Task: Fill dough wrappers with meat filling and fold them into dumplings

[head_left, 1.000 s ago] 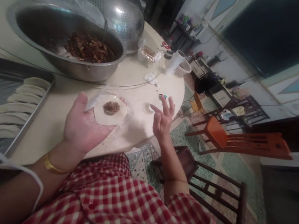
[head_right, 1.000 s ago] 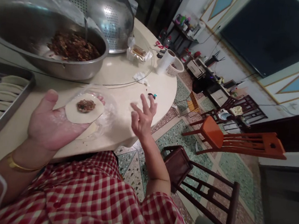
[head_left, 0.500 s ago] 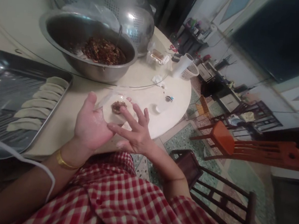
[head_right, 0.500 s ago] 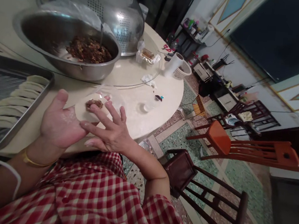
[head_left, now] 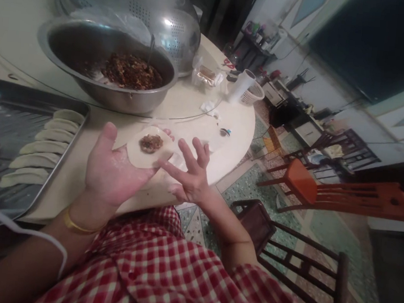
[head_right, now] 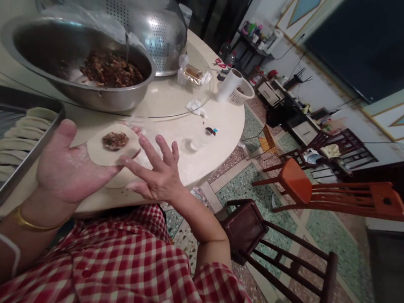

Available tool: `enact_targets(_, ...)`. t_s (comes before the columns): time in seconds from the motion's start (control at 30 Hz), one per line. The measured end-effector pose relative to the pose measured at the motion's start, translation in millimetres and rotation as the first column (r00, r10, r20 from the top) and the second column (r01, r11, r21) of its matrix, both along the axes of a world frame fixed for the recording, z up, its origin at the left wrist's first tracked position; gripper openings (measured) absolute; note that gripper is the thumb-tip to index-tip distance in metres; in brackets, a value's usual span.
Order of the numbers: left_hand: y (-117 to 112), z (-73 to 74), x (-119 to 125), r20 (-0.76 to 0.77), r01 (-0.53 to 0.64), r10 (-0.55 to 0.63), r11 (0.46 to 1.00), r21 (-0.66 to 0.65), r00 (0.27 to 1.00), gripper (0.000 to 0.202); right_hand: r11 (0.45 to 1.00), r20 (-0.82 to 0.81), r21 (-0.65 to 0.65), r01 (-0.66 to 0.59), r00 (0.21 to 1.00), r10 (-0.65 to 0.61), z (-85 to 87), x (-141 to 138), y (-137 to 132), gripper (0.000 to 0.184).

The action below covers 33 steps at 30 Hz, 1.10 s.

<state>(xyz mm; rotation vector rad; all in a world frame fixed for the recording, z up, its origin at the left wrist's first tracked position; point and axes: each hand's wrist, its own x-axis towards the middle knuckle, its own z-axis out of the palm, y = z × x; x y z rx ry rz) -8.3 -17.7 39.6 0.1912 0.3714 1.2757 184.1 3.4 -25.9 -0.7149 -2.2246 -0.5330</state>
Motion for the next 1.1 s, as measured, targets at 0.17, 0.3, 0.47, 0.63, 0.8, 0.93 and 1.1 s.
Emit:
enact_targets(0.17,1,0.7,2,-0.052,-0.049,0.048,0.999,-0.009,0.997,0.076,0.999,0.042,0.023,0.048,0.998,-0.049,-2.4,0,-2,0.066)
enact_targets(0.3,1,0.3,4,-0.053,-0.029,0.027,0.999,-0.03,0.998,0.074,0.998,0.031,0.023,0.06,0.998,-0.061,-4.1,4,2,0.066)
enact_targets(0.47,-1,-1.3,4,-0.074,-0.052,0.049,0.998,-0.036,0.996,0.071,0.991,0.052,0.034,0.127,0.99,-0.128,-6.2,6,9,0.068)
enact_targets(0.63,-3,-1.7,4,-0.03,-0.051,0.05,0.998,-0.041,0.998,0.071,0.991,0.053,0.02,0.133,0.99,-0.134,-7.7,8,11,0.071)
enact_targets(0.8,-3,-3.4,-2,0.026,-0.032,0.033,0.999,-0.023,0.999,0.072,0.99,0.029,-0.024,0.14,0.99,-0.139,-12.4,12,15,0.069)
enact_targets(0.93,-2,-6.5,-4,0.08,0.042,-0.039,0.998,-0.036,0.996,0.074,0.979,0.066,-0.12,0.166,0.985,-0.158,-13.0,9,17,0.069)
enact_targets(1.1,-3,-4.9,-1,0.025,0.016,-0.014,0.995,-0.103,1.0,0.074,0.983,0.019,-0.015,0.184,0.983,-0.184,-9.5,9,21,0.064)
